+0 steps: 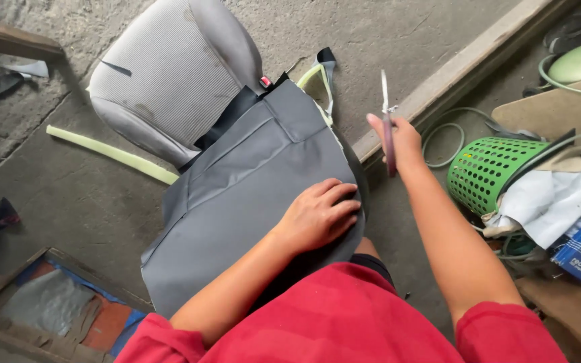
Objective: The person cuts a piece of yellow foam with scissors, then places a black leather cover over a car seat. They smooth the cover and use scissors to trim the excess material along the edges of the seat.
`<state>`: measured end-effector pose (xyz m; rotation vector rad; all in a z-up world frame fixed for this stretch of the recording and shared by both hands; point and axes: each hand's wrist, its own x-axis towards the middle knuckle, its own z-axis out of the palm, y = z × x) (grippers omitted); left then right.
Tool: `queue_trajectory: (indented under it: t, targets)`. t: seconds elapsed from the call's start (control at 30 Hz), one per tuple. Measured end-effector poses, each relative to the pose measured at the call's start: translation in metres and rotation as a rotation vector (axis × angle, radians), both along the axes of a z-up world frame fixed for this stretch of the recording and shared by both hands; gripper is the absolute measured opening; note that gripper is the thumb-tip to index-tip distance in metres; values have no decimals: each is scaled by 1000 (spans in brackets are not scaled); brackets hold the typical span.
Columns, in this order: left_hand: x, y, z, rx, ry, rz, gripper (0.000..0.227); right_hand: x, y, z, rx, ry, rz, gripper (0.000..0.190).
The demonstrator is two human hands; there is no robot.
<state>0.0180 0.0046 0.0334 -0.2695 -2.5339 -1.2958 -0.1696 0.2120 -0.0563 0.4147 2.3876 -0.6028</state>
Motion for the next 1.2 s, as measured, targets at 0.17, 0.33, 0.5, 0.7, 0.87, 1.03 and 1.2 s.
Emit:
queue_trajectory:
  t: [0.17, 0.33, 0.5, 0.7, 0.87, 1.03, 1.2]
  targets:
    - [29, -5, 29, -143, -180, -230, 48, 71, 50, 49, -292, 95, -205, 44]
    - [33, 7, 18, -259, 165, -121, 27, 159, 86, 18, -485, 166, -318, 40]
    - [31, 11, 17, -236, 334, -155, 15, 231, 101, 34, -612, 145, -287, 38]
    - [37, 16, 23, -178, 34, -89, 19, 296, 135, 93, -659, 147, -230, 35]
    - [35, 9, 11, -170, 31, -99, 13, 318, 149, 91, -510, 389, 15, 42]
    - [33, 11, 11, -97, -10, -55, 5, 307, 101, 77, -565, 604, 67, 42]
    - [27, 9, -2, 41, -94, -30, 4, 289, 53, 59, -498, 806, 162, 52]
